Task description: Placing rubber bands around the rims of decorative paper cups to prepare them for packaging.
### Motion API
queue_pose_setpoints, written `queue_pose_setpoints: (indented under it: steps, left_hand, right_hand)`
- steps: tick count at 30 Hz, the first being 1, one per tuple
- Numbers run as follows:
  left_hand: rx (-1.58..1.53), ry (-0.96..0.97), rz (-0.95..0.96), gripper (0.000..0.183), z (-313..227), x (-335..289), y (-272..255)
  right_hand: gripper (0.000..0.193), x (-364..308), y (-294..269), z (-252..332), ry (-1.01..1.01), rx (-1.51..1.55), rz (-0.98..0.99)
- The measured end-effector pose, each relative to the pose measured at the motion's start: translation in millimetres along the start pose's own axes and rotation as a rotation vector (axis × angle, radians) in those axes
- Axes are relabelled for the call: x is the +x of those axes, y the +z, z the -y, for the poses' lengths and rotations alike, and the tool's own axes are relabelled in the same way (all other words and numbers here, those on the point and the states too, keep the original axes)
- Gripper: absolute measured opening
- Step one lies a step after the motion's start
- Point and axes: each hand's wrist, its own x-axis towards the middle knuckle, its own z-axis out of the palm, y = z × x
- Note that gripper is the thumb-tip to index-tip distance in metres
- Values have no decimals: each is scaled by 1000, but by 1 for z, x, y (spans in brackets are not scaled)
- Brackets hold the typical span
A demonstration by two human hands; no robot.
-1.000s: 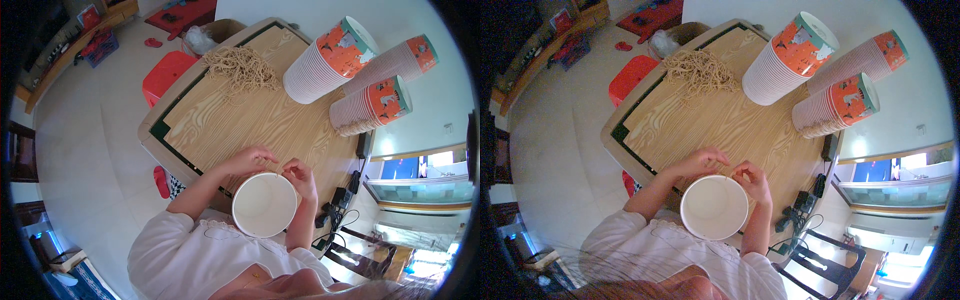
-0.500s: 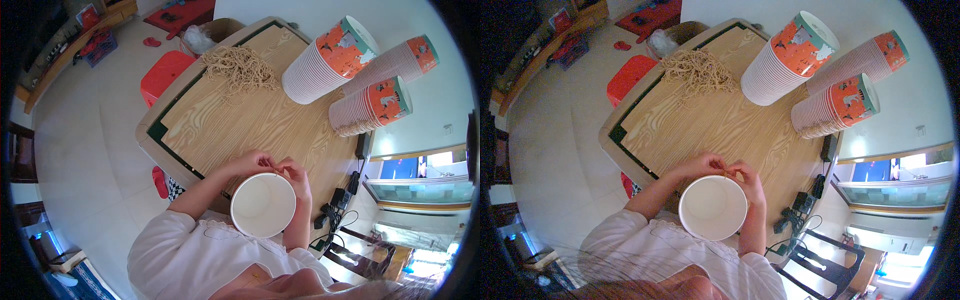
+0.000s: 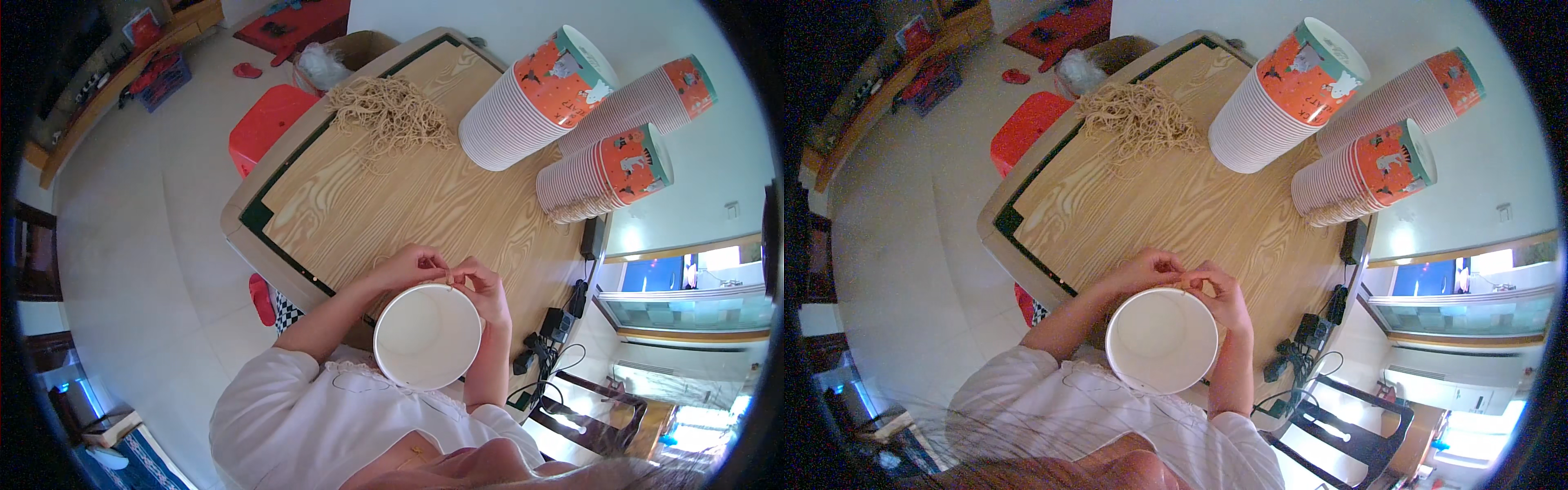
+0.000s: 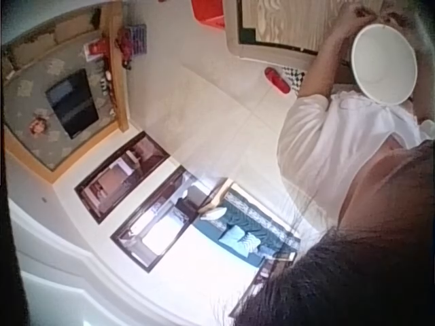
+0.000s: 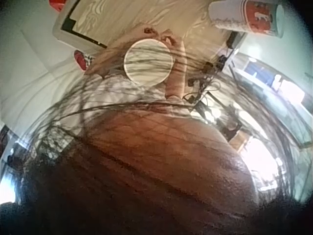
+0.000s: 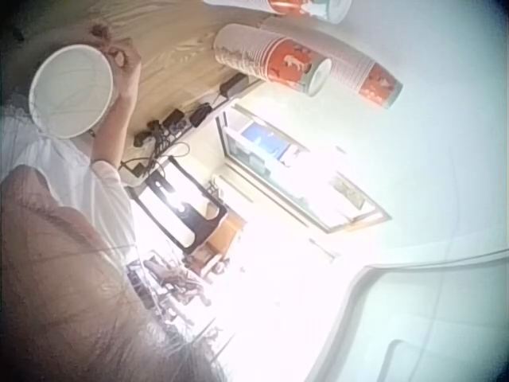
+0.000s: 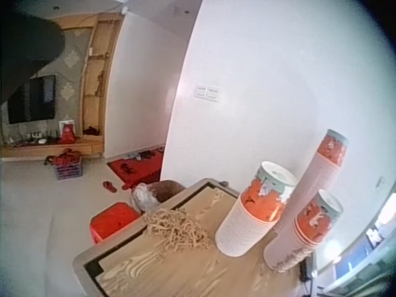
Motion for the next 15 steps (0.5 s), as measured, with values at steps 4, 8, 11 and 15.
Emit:
queue_pose_setpoints:
  steps: [4,8,11,15]
  left_hand:
    - [-157,68,-107,14,7,4,2]
    - [-202,55,-159,11,1,9,5]
    - [-197,79,-141,10,0,12,5]
    - [-169,95,-109,11,8,15,5]
  right_hand:
    - [26,1,4,1,60,35,-89]
    - [25,3,6,-4,20,18,-126]
    - [23,5,4,-7,-3,-48,-138]
    - [17,8,3,-8,-63,-116,-111]
